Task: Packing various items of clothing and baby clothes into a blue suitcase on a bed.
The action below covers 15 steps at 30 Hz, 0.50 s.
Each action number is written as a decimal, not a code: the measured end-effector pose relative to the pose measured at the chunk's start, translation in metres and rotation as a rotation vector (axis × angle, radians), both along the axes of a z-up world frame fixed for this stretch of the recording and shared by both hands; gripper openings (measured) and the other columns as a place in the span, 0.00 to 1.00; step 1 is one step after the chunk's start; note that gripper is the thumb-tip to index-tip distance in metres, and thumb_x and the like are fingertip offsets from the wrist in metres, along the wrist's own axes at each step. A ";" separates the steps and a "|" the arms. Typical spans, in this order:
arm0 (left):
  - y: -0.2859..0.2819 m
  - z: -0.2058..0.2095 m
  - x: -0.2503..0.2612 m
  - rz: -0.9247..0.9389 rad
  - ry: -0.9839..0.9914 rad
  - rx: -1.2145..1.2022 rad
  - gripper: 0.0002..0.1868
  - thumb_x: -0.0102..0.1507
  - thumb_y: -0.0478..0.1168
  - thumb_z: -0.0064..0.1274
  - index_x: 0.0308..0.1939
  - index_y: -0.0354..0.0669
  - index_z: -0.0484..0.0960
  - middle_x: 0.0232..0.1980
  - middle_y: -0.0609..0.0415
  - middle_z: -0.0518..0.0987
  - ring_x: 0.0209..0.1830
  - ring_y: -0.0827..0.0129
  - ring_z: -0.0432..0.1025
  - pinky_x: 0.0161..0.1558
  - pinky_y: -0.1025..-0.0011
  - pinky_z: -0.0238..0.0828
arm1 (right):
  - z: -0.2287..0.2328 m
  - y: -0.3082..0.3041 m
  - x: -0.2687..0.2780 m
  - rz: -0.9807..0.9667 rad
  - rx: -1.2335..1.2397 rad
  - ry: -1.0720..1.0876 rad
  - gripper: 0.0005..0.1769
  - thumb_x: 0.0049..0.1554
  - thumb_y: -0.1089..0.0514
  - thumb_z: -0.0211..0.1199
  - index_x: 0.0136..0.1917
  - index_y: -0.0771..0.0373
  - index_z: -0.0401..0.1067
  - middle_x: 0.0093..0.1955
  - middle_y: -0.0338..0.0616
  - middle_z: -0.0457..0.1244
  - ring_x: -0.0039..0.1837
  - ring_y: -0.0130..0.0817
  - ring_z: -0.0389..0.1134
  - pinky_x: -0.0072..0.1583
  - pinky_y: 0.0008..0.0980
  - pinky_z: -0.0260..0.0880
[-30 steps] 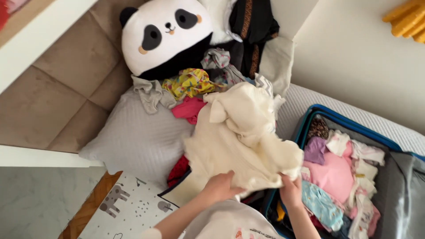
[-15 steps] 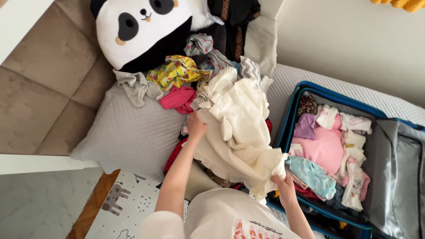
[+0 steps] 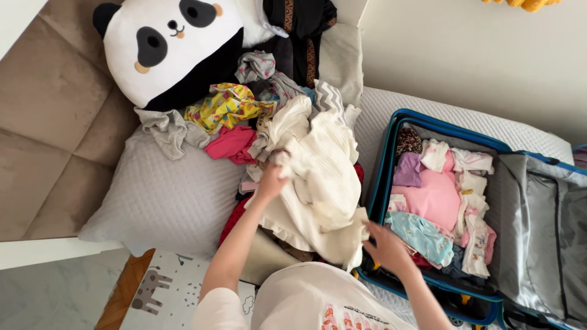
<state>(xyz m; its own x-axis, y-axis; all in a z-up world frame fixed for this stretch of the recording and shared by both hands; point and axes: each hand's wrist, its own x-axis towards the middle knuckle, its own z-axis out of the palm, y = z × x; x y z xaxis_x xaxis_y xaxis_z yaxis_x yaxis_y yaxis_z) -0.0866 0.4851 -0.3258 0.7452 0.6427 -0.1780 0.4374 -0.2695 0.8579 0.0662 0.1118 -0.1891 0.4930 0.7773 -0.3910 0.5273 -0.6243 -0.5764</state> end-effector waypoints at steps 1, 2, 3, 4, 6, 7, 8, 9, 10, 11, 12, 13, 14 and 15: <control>-0.009 0.008 -0.002 0.001 0.003 0.002 0.15 0.60 0.39 0.59 0.49 0.36 0.82 0.65 0.42 0.76 0.62 0.54 0.73 0.65 0.57 0.70 | 0.020 0.021 0.000 0.001 0.002 0.003 0.33 0.54 0.53 0.66 0.70 0.58 0.62 0.60 0.55 0.67 0.63 0.49 0.70 0.62 0.44 0.69; -0.019 0.016 -0.004 -0.075 -0.078 -0.029 0.15 0.60 0.35 0.57 0.51 0.37 0.83 0.68 0.45 0.75 0.66 0.55 0.71 0.66 0.60 0.69 | 0.041 0.042 0.000 0.071 0.032 -0.085 0.32 0.56 0.53 0.64 0.71 0.58 0.62 0.62 0.55 0.66 0.63 0.53 0.68 0.61 0.46 0.68; -0.029 0.024 -0.007 -0.151 -0.159 -0.060 0.17 0.60 0.31 0.55 0.53 0.37 0.83 0.71 0.47 0.74 0.69 0.57 0.69 0.66 0.62 0.69 | 0.061 0.062 -0.001 0.140 0.063 -0.173 0.30 0.58 0.54 0.62 0.72 0.57 0.61 0.65 0.54 0.64 0.63 0.57 0.66 0.61 0.48 0.67; -0.038 0.039 -0.011 -0.145 -0.158 -0.057 0.17 0.60 0.31 0.55 0.53 0.37 0.83 0.71 0.47 0.74 0.69 0.57 0.69 0.66 0.62 0.69 | 0.071 0.079 0.000 0.145 0.066 -0.172 0.30 0.58 0.54 0.62 0.72 0.57 0.61 0.65 0.54 0.64 0.63 0.57 0.66 0.61 0.48 0.67; -0.054 0.067 -0.020 -0.371 -0.319 -0.138 0.28 0.56 0.27 0.54 0.62 0.40 0.81 0.70 0.47 0.74 0.68 0.58 0.71 0.67 0.65 0.67 | 0.089 0.112 -0.001 0.185 0.035 -0.189 0.33 0.58 0.55 0.60 0.75 0.53 0.59 0.64 0.50 0.64 0.67 0.52 0.65 0.64 0.46 0.67; -0.060 0.090 -0.023 -0.367 -0.318 -0.130 0.28 0.56 0.27 0.54 0.62 0.40 0.81 0.70 0.47 0.74 0.68 0.58 0.71 0.67 0.65 0.67 | 0.090 0.122 0.002 0.190 0.042 -0.190 0.33 0.58 0.55 0.60 0.75 0.53 0.59 0.64 0.50 0.64 0.67 0.52 0.65 0.64 0.46 0.67; -0.067 0.111 -0.027 -0.445 -0.320 -0.155 0.24 0.55 0.28 0.55 0.56 0.40 0.84 0.67 0.48 0.78 0.60 0.61 0.75 0.60 0.67 0.72 | 0.090 0.131 0.004 0.258 0.195 -0.206 0.37 0.54 0.61 0.58 0.76 0.55 0.58 0.68 0.50 0.61 0.69 0.52 0.63 0.67 0.46 0.64; -0.075 0.133 -0.030 -0.524 -0.322 -0.179 0.20 0.54 0.29 0.55 0.51 0.41 0.87 0.64 0.50 0.82 0.53 0.64 0.80 0.53 0.68 0.76 | 0.090 0.140 0.006 0.323 0.349 -0.222 0.41 0.50 0.66 0.55 0.77 0.56 0.58 0.73 0.50 0.58 0.72 0.52 0.60 0.70 0.47 0.62; -0.080 0.146 -0.034 -0.523 -0.320 -0.174 0.20 0.54 0.29 0.55 0.51 0.41 0.87 0.64 0.50 0.82 0.53 0.64 0.80 0.53 0.68 0.76 | 0.088 0.143 0.007 0.324 0.354 -0.222 0.41 0.50 0.66 0.55 0.77 0.56 0.58 0.73 0.50 0.58 0.72 0.52 0.60 0.70 0.47 0.62; -0.086 0.160 -0.038 -0.580 -0.372 -0.194 0.20 0.53 0.29 0.53 0.49 0.39 0.85 0.66 0.51 0.82 0.53 0.64 0.80 0.52 0.69 0.76 | 0.087 0.146 0.007 0.471 0.305 -0.263 0.42 0.45 0.68 0.56 0.74 0.54 0.63 0.75 0.49 0.55 0.75 0.52 0.56 0.71 0.47 0.58; -0.091 0.173 -0.039 -0.640 -0.425 -0.213 0.19 0.53 0.30 0.50 0.48 0.38 0.83 0.67 0.51 0.81 0.52 0.65 0.81 0.52 0.69 0.76 | 0.085 0.149 0.009 0.613 0.252 -0.307 0.43 0.41 0.71 0.57 0.71 0.51 0.68 0.77 0.48 0.53 0.77 0.51 0.51 0.72 0.48 0.54; -0.094 0.190 -0.043 -0.643 -0.424 -0.206 0.19 0.53 0.30 0.50 0.48 0.38 0.83 0.67 0.51 0.81 0.52 0.65 0.81 0.52 0.69 0.76 | 0.080 0.147 0.010 0.611 0.257 -0.311 0.43 0.41 0.71 0.57 0.71 0.51 0.68 0.77 0.48 0.53 0.77 0.51 0.51 0.72 0.48 0.54; -0.098 0.207 -0.046 -0.715 -0.393 -0.150 0.18 0.53 0.30 0.52 0.47 0.37 0.83 0.64 0.50 0.83 0.51 0.62 0.81 0.49 0.69 0.77 | 0.075 0.142 0.010 0.745 0.230 -0.372 0.34 0.45 0.68 0.60 0.65 0.49 0.72 0.77 0.46 0.53 0.78 0.50 0.50 0.73 0.50 0.51; -0.102 0.224 -0.049 -0.786 -0.361 -0.093 0.17 0.53 0.30 0.53 0.46 0.37 0.83 0.60 0.48 0.85 0.49 0.60 0.80 0.47 0.69 0.77 | 0.069 0.138 0.011 0.879 0.200 -0.432 0.26 0.48 0.65 0.63 0.60 0.48 0.77 0.78 0.45 0.53 0.79 0.48 0.49 0.74 0.52 0.49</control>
